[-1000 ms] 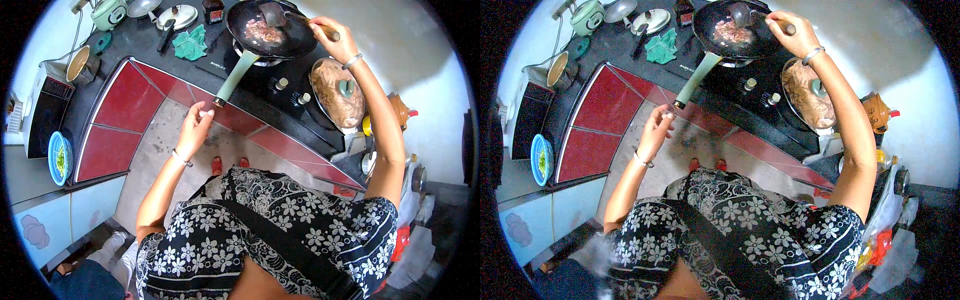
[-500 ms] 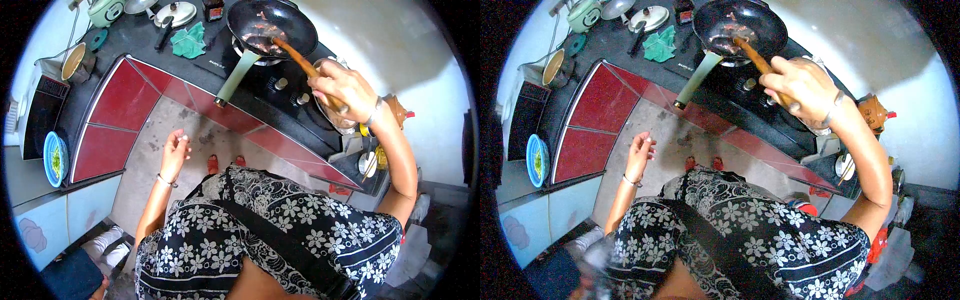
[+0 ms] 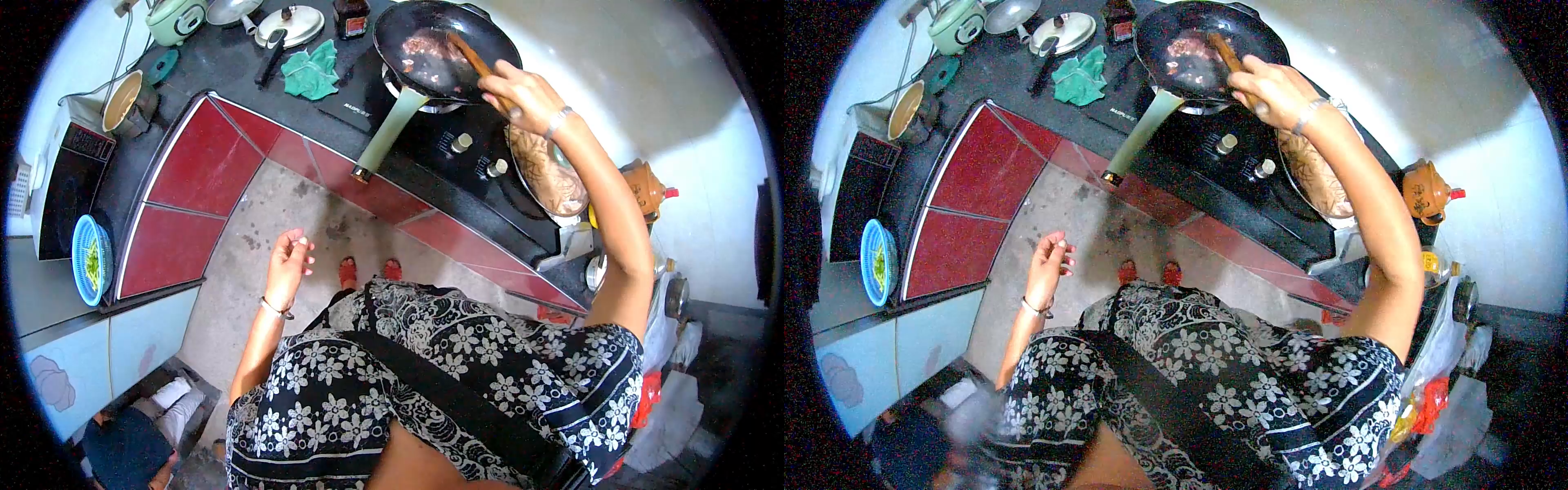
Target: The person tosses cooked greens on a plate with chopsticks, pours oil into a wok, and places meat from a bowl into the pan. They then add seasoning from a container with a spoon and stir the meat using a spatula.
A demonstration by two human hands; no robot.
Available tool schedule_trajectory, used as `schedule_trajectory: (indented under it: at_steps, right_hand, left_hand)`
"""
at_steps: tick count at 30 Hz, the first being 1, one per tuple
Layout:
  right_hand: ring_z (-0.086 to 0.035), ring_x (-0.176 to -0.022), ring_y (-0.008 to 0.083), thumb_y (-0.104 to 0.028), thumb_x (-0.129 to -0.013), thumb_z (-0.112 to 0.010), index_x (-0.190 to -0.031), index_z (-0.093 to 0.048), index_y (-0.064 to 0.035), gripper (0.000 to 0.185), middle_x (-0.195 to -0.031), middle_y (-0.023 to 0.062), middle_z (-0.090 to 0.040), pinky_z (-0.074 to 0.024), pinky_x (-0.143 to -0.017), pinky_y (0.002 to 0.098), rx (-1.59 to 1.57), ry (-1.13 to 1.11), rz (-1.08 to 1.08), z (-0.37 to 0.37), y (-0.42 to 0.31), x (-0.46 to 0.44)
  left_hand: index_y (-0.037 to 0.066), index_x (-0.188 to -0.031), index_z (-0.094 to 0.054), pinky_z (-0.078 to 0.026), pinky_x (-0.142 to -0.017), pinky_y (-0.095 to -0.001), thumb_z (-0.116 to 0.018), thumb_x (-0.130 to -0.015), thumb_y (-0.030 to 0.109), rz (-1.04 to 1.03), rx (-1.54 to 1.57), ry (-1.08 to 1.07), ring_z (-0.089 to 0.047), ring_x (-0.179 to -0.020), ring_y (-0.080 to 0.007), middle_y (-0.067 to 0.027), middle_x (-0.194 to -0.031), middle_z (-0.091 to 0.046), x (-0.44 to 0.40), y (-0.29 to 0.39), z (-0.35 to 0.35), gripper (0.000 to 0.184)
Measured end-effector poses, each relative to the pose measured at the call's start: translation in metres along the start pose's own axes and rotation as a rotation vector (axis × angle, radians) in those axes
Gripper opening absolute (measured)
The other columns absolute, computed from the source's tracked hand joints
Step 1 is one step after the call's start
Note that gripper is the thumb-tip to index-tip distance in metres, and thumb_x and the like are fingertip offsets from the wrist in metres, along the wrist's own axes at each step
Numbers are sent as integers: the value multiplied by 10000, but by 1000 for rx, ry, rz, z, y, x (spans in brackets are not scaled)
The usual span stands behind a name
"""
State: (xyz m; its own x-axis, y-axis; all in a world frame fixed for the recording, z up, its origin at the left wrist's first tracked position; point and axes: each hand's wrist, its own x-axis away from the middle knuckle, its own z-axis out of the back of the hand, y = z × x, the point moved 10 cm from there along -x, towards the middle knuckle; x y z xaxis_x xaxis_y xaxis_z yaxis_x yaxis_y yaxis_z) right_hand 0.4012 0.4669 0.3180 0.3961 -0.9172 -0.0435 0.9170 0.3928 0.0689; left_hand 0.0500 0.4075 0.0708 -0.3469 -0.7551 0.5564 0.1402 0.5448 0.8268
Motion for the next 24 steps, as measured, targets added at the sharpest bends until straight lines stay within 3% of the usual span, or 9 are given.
schedule_trajectory:
  at_steps: [5,8,11,12,15,17,19,20,24]
  right_hand:
    - [-544,-709,326,-64,-714,-598,-896,-555,-83,188,-758,119,-457,-432,-575,409,-41,-49,24,55,-57,44]
    - [-545,-748,311,-40,-683,-600,-897,-558,-98,226,-748,119,-452,-444,-602,399,-25,-131,59,46,-64,50]
    - [-555,-705,328,-82,-753,-590,-949,-560,-74,198,-810,130,-488,-454,-582,384,19,-175,-35,17,-33,37]
    - [-537,-688,345,-81,-763,-590,-947,-561,-67,186,-795,138,-486,-456,-585,385,-17,-42,-60,22,-20,32]
    - [-618,-739,216,-169,-824,-585,-1019,-578,-58,224,-846,102,-600,-504,-596,311,-46,375,-75,61,25,39]
    - [-637,-715,171,-298,-847,-569,-1040,-581,-41,321,-853,119,-622,-532,-586,271,-638,301,-680,54,105,64]
    - [-632,-573,183,-354,-832,-562,-984,-581,-13,374,-756,105,-596,-528,-505,258,-696,458,-932,71,134,87]
    - [-653,-654,209,-445,-836,-527,-1022,-581,-16,471,-771,158,-603,-552,-557,251,-760,414,-1005,66,150,93]
    - [-645,-652,275,-362,-847,-514,-965,-543,31,411,-734,174,-578,-562,-568,325,-1066,610,-1170,18,200,105]
  left_hand:
    - [31,-1152,-433,-429,-527,-202,-475,-899,198,51,17,52,-507,-656,-78,-34,-873,-558,2,-22,18,306]
    - [31,-1148,-435,-427,-525,-202,-478,-899,203,61,28,58,-507,-654,-79,-33,-867,-558,-1,-26,20,306]
    - [64,-1126,-459,-434,-537,-212,-470,-905,226,63,-11,37,-521,-660,-94,-39,-874,-575,-4,-20,9,274]
    - [66,-1125,-459,-433,-537,-211,-470,-905,226,56,-5,17,-520,-661,-93,-39,-876,-575,-4,-19,5,272]
    - [73,-1122,-459,-429,-537,-209,-470,-904,226,40,13,-2,-518,-662,-92,-40,-879,-574,-4,-16,3,267]
    - [77,-1118,-460,-426,-536,-208,-470,-903,228,60,21,25,-517,-663,-90,-40,-878,-573,-2,-25,13,263]
    - [51,-1122,-454,-426,-527,-204,-475,-900,212,93,29,66,-509,-647,-82,-41,-869,-566,1,-35,23,274]
    - [39,-1123,-451,-426,-522,-202,-477,-899,204,108,36,87,-505,-639,-78,-41,-865,-563,3,-38,28,280]
    - [50,-1109,-462,-427,-525,-210,-473,-901,213,101,40,122,-510,-644,-85,-49,-870,-567,7,-42,31,265]
